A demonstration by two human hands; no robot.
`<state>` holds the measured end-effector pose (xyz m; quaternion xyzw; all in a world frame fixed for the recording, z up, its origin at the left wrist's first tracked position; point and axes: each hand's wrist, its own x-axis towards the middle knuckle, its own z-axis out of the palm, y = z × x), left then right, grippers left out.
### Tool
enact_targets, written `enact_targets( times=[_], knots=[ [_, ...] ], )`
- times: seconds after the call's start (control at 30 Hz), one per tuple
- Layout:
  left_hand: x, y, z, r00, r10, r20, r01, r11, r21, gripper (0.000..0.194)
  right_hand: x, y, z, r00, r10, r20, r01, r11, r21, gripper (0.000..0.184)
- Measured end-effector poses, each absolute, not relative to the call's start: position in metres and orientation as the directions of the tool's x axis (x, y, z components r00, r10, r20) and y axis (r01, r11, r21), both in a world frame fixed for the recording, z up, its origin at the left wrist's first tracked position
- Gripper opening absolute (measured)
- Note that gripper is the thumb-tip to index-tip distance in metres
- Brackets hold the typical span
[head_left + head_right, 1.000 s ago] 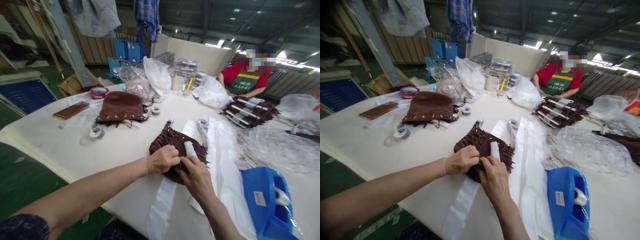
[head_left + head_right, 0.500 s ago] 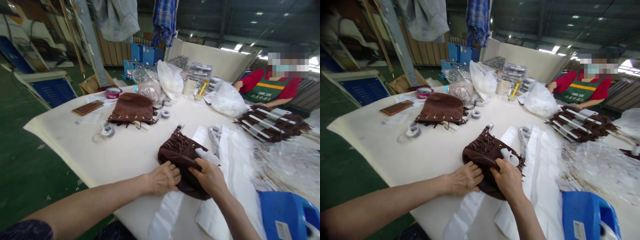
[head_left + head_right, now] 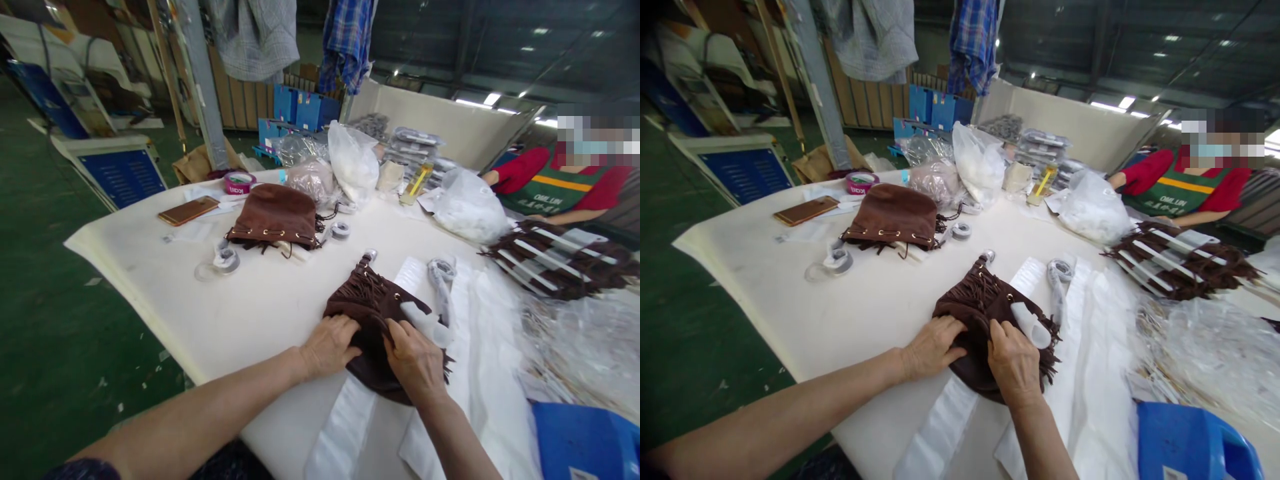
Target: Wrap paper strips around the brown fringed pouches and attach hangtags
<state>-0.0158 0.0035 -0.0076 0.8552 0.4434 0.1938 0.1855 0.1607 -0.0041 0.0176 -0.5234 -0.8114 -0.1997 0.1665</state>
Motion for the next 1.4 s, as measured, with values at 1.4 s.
enact_targets(
  times=[1.4],
  knots=[
    [-0.016,0.014,-0.015,0.664,0.694,0.279,0.662,-0.719,0.212,0.044,0.129,-0.071,0.024,-0.311,0.894,0.323,0.942,0.335,-0.022,0.040]
  ],
)
